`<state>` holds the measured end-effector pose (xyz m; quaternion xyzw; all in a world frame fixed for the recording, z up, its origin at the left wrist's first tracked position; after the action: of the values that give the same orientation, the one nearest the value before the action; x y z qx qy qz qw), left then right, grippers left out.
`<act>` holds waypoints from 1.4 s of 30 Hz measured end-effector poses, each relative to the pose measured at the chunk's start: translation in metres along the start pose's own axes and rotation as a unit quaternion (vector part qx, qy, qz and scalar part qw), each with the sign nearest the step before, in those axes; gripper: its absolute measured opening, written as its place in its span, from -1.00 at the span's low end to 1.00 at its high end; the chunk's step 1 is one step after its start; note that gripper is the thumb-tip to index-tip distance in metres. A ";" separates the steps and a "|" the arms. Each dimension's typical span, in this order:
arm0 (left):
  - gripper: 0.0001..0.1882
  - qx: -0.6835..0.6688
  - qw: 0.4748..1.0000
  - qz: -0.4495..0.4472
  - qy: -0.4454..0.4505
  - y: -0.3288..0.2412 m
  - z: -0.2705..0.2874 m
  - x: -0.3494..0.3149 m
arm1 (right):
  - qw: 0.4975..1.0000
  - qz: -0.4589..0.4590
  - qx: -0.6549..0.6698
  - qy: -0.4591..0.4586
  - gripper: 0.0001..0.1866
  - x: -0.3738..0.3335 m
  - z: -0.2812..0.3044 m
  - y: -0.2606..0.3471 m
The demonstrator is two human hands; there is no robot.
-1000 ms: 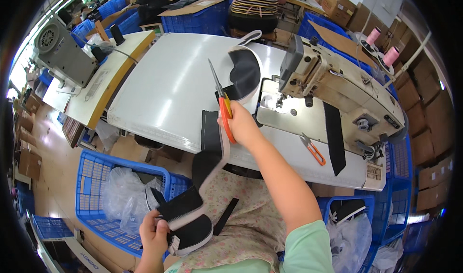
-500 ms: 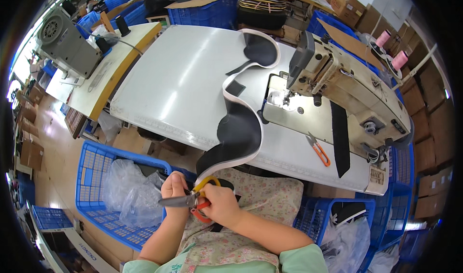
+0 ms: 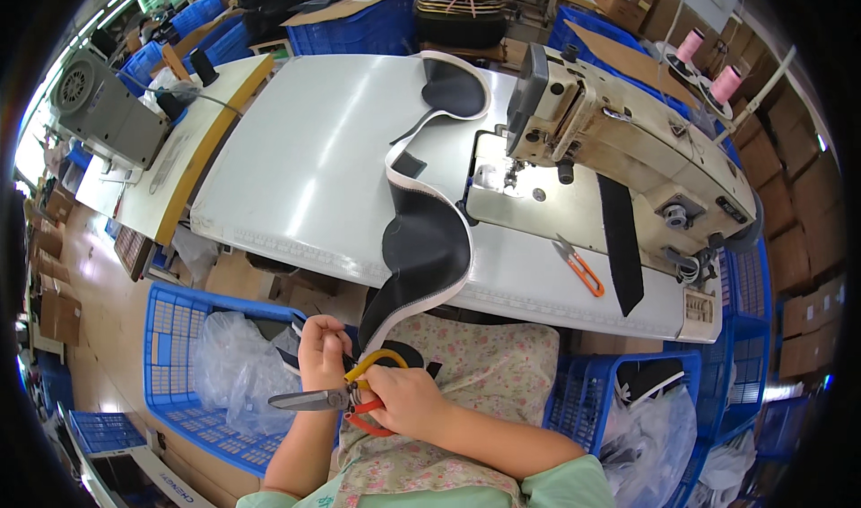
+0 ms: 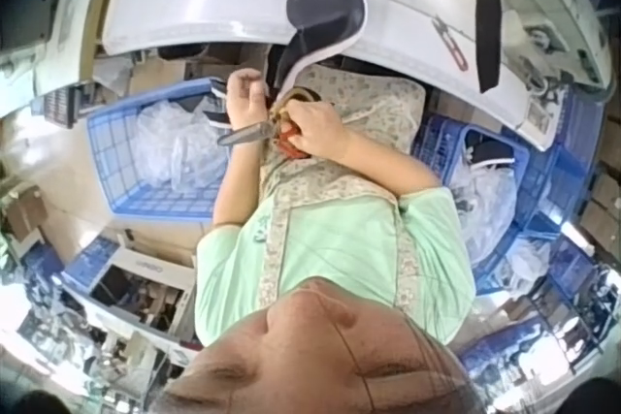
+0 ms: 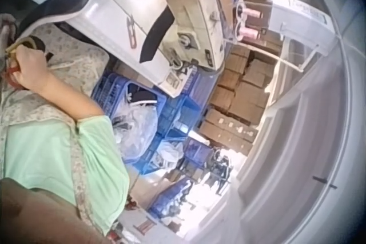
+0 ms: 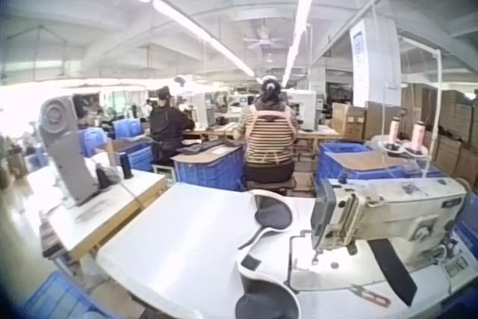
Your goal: Use scissors to trim and cut synthetic leather shoe components at a manufacturing station.
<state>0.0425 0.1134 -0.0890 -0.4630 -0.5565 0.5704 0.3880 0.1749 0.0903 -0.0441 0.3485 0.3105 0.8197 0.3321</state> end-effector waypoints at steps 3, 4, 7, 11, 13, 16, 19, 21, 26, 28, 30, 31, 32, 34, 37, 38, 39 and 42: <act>-0.55 0.115 0.991 0.016 0.070 -0.018 -0.007 0.001 | 0.995 -0.067 -0.006 0.069 -0.77 -0.010 0.007 -0.004; -0.50 0.208 0.971 0.036 0.114 -0.018 -0.011 0.001 | 0.988 -0.105 -0.018 0.112 -0.75 -0.016 0.010 -0.008; -0.70 0.193 0.973 0.063 0.113 -0.015 -0.012 0.001 | 0.974 -0.175 0.037 0.140 -0.66 -0.030 0.039 -0.014; -0.78 0.103 0.984 0.120 0.080 -0.004 -0.004 -0.003 | 0.976 -0.120 0.067 0.171 -0.56 -0.050 0.081 -0.028; -0.73 0.071 0.989 0.095 0.091 -0.007 -0.007 -0.003 | 0.888 -0.268 0.091 0.361 -0.50 -0.077 0.076 -0.048; -0.69 0.056 0.990 0.098 0.083 -0.002 -0.008 -0.006 | 0.867 -0.292 0.082 0.396 -0.52 -0.091 0.068 -0.057; -0.66 0.067 0.989 0.092 0.093 -0.004 -0.013 -0.009 | 0.865 -0.318 0.202 0.332 -0.48 -0.086 0.057 -0.062; -0.67 0.068 0.989 0.084 0.097 -0.005 -0.014 -0.010 | 0.868 -0.309 0.211 0.327 -0.49 -0.081 0.051 -0.066; -0.69 0.093 0.988 0.063 0.104 -0.010 -0.015 -0.010 | 0.870 -0.294 0.214 0.332 -0.50 -0.069 0.045 -0.070; -0.69 0.108 0.987 0.059 0.101 -0.010 -0.014 -0.010 | 0.846 -0.322 0.189 0.382 -0.62 -0.074 0.042 -0.074; -0.69 0.116 0.987 0.053 0.102 -0.011 -0.014 -0.010 | 0.851 -0.324 0.201 0.361 -0.54 -0.074 0.043 -0.072; -0.69 0.125 0.986 0.047 0.102 -0.012 -0.014 -0.009 | 0.856 -0.326 0.214 0.339 -0.45 -0.073 0.044 -0.072; -0.69 0.125 0.986 0.047 0.102 -0.011 -0.014 -0.009 | 0.856 -0.326 0.214 0.339 -0.45 -0.072 0.046 -0.070; -0.69 0.130 0.985 0.067 0.093 -0.009 -0.011 -0.009 | 0.853 -0.340 0.168 0.360 -0.46 -0.069 0.054 -0.065; -0.73 0.178 0.980 0.058 0.075 -0.016 -0.006 -0.009 | 0.859 -0.294 0.080 0.411 -0.49 -0.064 0.085 -0.066; -0.73 0.177 0.980 0.054 0.075 -0.018 -0.003 -0.011 | 0.866 -0.312 0.118 0.372 -0.53 -0.060 0.101 -0.066; -0.75 0.228 0.971 0.013 0.077 -0.025 0.000 -0.016 | 0.890 -0.306 0.134 0.310 -0.54 -0.050 0.116 -0.066; -0.83 0.294 0.950 -0.062 0.084 -0.042 0.001 -0.033 | 0.954 -0.268 0.008 0.133 -0.58 -0.006 0.153 -0.059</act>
<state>0.0473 0.0848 -0.0446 -0.3394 -0.3572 0.6425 0.5869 0.3164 0.1634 -0.0037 0.1432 0.4400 0.7371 0.4925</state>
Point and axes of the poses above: each hand's wrist, its own x-axis towards the middle knuckle, its own z-axis out of the back of the hand, y = z × x, the point moved 6 cm from there along x, towards the middle knuckle, and after that the axes turned 7 degrees about z, right-handed, at the moved point
